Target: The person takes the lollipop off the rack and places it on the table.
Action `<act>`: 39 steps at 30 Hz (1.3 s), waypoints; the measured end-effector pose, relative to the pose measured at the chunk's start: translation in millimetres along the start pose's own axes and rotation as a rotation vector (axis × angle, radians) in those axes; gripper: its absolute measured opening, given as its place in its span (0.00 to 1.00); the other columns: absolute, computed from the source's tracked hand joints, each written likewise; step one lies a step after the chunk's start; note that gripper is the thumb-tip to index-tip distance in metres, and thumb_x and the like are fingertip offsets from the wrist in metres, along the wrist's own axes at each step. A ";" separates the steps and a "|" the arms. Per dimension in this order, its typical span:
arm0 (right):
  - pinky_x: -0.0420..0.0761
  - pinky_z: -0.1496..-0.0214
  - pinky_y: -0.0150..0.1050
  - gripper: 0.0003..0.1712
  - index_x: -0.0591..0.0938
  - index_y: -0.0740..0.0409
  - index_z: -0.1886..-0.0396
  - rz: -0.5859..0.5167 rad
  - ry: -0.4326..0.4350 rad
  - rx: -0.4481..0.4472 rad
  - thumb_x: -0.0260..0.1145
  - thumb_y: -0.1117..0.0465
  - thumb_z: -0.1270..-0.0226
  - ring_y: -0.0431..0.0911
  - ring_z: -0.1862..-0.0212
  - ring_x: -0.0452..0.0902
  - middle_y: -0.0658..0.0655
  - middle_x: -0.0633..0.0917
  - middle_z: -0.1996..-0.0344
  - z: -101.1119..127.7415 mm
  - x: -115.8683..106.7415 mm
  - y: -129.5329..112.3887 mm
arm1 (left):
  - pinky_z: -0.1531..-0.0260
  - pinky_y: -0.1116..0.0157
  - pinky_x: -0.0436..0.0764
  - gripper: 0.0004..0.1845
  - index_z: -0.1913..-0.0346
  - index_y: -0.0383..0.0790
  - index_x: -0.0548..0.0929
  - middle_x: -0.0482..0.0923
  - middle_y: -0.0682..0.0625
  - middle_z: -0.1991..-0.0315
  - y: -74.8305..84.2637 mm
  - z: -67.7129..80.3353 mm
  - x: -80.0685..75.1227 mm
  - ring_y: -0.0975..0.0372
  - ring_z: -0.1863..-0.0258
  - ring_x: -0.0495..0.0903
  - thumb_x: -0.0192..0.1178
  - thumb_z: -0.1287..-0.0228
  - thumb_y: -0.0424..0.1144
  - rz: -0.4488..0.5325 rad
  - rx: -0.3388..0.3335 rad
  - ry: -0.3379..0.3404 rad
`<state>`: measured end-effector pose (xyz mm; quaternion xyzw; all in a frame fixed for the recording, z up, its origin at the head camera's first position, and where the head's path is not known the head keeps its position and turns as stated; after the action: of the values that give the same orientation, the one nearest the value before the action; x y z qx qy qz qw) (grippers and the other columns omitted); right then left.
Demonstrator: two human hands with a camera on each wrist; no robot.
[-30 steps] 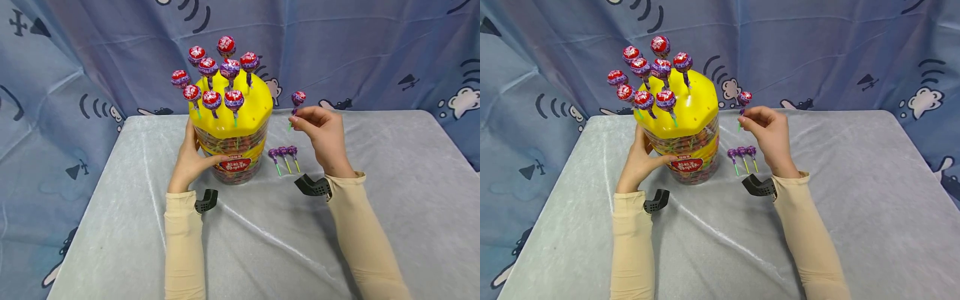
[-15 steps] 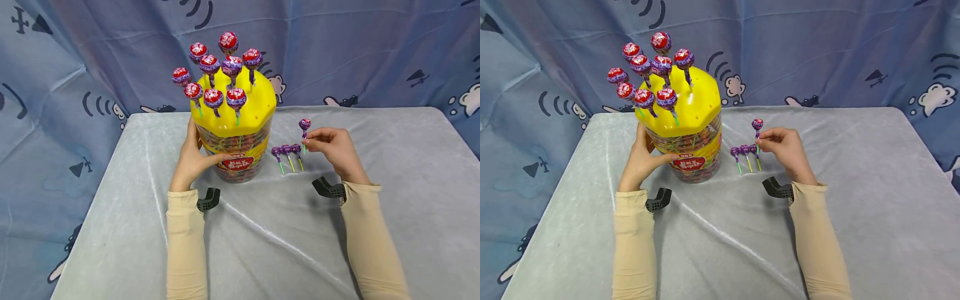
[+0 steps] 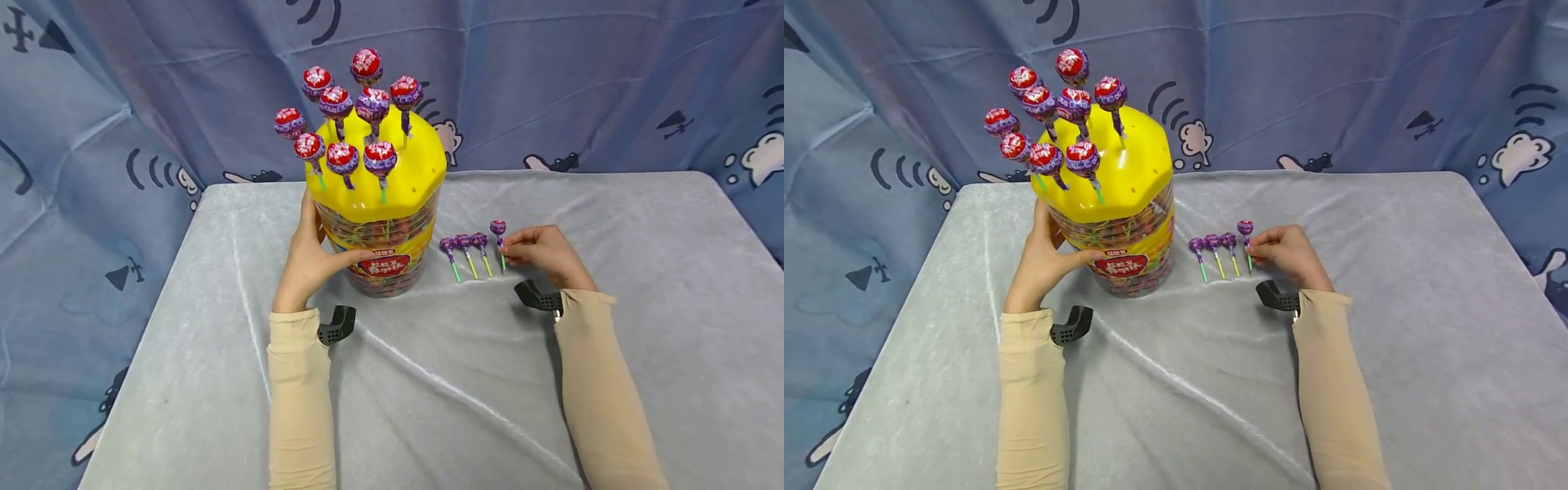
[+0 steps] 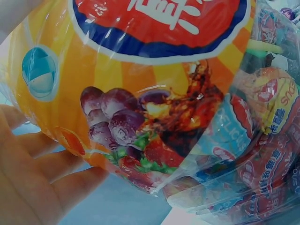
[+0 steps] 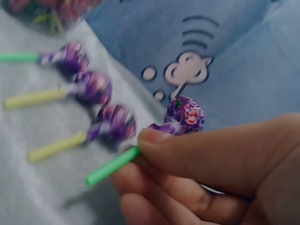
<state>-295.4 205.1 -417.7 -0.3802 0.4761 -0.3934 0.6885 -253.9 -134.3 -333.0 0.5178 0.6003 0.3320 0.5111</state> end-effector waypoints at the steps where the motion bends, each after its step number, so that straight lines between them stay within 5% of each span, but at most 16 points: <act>1: 0.82 0.66 0.31 0.16 0.76 0.81 0.56 -0.001 -0.007 0.007 0.64 0.69 0.37 0.35 0.72 0.79 0.46 0.84 0.75 -1.9 0.1 4.1 | 0.33 0.55 0.60 0.61 0.26 0.61 0.44 0.57 0.56 0.31 0.0 -0.1 0.0 0.61 0.35 0.61 0.76 0.56 0.34 0.003 0.002 0.000; 9: 0.82 0.68 0.28 0.15 0.76 0.82 0.56 -0.039 -0.022 0.040 0.63 0.71 0.37 0.33 0.73 0.79 0.46 0.84 0.77 -9.1 1.9 20.4 | 0.34 0.56 0.60 0.61 0.26 0.61 0.44 0.57 0.56 0.31 -1.4 -0.7 0.2 0.62 0.35 0.61 0.76 0.56 0.34 0.008 0.008 0.002; 25: 0.80 0.72 0.27 0.17 0.78 0.82 0.56 0.054 -0.004 0.071 0.64 0.69 0.37 0.34 0.77 0.76 0.46 0.83 0.78 -10.1 1.3 22.3 | 0.33 0.59 0.60 0.62 0.26 0.61 0.44 0.57 0.55 0.30 -0.4 0.0 0.5 0.62 0.34 0.60 0.76 0.57 0.35 -0.008 -0.003 0.003; 39: 0.75 0.73 0.30 0.17 0.81 0.73 0.62 0.274 0.047 0.069 0.70 0.62 0.42 0.38 0.75 0.74 0.47 0.81 0.78 -5.3 -4.2 13.7 | 0.34 0.59 0.60 0.61 0.26 0.62 0.44 0.57 0.57 0.31 1.0 0.2 0.4 0.63 0.35 0.60 0.76 0.56 0.33 0.010 0.002 0.003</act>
<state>-299.0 213.6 -430.0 -0.2783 0.5258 -0.3208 0.7370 -253.5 -133.7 -332.2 0.5209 0.5988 0.3346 0.5081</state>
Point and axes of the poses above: each hand's wrist, its own z-axis away from the middle knuckle, its own x-axis out of the palm, y = z × x, the point moved 8 cm from there along -z, towards the middle knuckle
